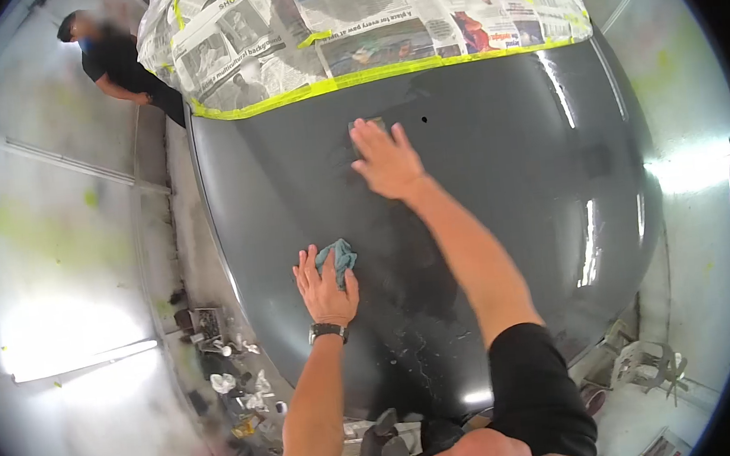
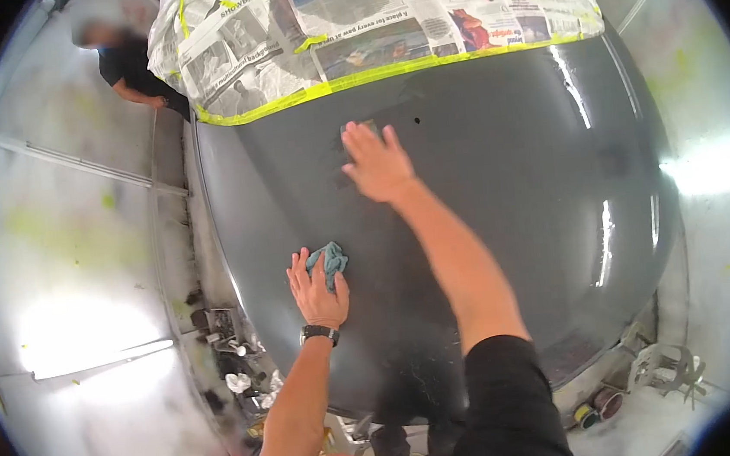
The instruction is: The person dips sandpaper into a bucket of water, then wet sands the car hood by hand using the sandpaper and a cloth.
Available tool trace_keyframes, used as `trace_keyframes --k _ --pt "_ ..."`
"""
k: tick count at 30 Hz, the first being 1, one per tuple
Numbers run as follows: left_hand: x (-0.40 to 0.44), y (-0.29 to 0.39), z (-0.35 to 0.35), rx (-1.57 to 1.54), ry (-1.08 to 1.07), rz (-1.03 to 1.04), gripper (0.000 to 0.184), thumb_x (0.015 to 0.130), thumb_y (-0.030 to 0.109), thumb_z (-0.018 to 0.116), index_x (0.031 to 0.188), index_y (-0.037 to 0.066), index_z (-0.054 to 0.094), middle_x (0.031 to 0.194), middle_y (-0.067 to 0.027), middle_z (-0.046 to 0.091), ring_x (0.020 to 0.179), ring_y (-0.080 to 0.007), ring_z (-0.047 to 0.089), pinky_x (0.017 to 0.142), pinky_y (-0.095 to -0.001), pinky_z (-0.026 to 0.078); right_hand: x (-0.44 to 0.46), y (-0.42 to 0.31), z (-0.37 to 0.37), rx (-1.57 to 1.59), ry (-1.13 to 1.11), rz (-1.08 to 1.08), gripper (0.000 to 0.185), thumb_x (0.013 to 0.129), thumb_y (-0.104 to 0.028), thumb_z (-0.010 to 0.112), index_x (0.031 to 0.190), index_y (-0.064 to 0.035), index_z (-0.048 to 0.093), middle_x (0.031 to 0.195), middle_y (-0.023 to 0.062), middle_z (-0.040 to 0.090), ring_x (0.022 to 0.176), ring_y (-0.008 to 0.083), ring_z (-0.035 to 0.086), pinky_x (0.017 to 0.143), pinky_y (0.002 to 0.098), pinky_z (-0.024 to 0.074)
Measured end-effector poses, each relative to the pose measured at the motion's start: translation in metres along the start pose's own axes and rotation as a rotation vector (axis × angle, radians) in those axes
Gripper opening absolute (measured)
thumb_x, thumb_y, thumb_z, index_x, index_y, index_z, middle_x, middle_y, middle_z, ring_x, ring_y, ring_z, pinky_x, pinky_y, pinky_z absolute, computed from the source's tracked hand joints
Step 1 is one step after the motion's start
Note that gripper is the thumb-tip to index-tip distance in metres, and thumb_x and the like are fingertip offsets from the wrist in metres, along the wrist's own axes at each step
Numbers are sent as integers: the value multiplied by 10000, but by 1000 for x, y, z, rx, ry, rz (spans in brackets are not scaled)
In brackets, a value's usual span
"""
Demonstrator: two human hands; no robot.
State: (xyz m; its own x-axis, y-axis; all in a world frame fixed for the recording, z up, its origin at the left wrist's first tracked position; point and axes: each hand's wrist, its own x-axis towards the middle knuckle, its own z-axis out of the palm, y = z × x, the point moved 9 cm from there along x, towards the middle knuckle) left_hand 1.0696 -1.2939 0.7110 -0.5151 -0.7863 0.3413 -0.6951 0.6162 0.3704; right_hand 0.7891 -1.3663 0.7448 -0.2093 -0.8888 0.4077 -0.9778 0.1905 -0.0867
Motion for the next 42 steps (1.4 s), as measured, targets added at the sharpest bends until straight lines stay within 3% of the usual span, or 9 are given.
trace_keyframes --k 5,8,13,20,25,32,34,38,42 --pt "-2 -2 1 1 -13 -4 545 927 269 693 1425 52 643 1607 -223 468 1520 -473 403 1246 -664 290 -30 179 16 -213 233 514 578 1045 -374 559 1526 -69 466 1570 146 476 1491 302 430 1202 666 316" --pt "-1 0 0 -16 -15 -8 549 922 261 699 1426 50 641 1617 -220 452 1528 -478 385 1249 -668 279 11 88 -9 -59 -65 612 630 1067 -435 542 1580 -88 425 1612 143 444 1537 299 382 1215 668 299" --pt "-1 2 -1 7 -47 3 563 929 273 686 1440 46 626 1622 -230 434 1533 -489 369 1252 -670 273 23 3 44 48 35 -29 607 1041 -420 593 1538 -96 462 1580 144 462 1524 320 379 1215 663 298" --pt "-3 1 -1 -8 -73 -27 541 930 291 681 1414 53 651 1617 -236 443 1533 -488 368 1259 -659 270 39 89 18 -60 -40 655 586 1084 -390 535 1577 -89 435 1723 112 343 1612 255 279 1220 729 267" --pt "-4 -1 1 1 -58 -17 548 938 334 682 1419 72 659 1604 -230 463 1526 -483 378 1247 -670 287 52 3 50 43 68 15 563 1034 -432 596 1473 -89 515 1561 148 480 1508 281 409 1198 700 307" --pt "-3 2 -2 -12 -63 -24 559 908 288 702 1414 56 649 1612 -226 453 1537 -475 368 1262 -655 270 29 134 22 -194 289 636 543 1062 -404 551 1462 -40 502 1555 155 476 1504 329 395 1143 769 303" --pt "0 -1 -2 -5 -47 -16 559 908 286 703 1415 56 649 1615 -228 449 1536 -475 369 1260 -657 269 67 64 32 81 -188 466 656 1047 -472 574 1504 -10 486 1590 186 440 1565 355 317 1205 725 266" --pt "-4 1 -2 -1 -58 -31 560 906 279 702 1417 54 648 1619 -233 442 1537 -477 367 1259 -662 265 52 48 53 68 -72 45 596 1065 -452 568 1561 -134 474 1692 127 370 1587 270 315 1253 646 258" --pt "-6 -2 2 3 -64 -17 578 916 314 691 1429 53 640 1614 -241 448 1534 -487 366 1258 -664 262 15 196 15 -15 -78 496 616 1097 -419 518 1624 -116 413 1727 131 332 1619 287 276 1238 726 238"
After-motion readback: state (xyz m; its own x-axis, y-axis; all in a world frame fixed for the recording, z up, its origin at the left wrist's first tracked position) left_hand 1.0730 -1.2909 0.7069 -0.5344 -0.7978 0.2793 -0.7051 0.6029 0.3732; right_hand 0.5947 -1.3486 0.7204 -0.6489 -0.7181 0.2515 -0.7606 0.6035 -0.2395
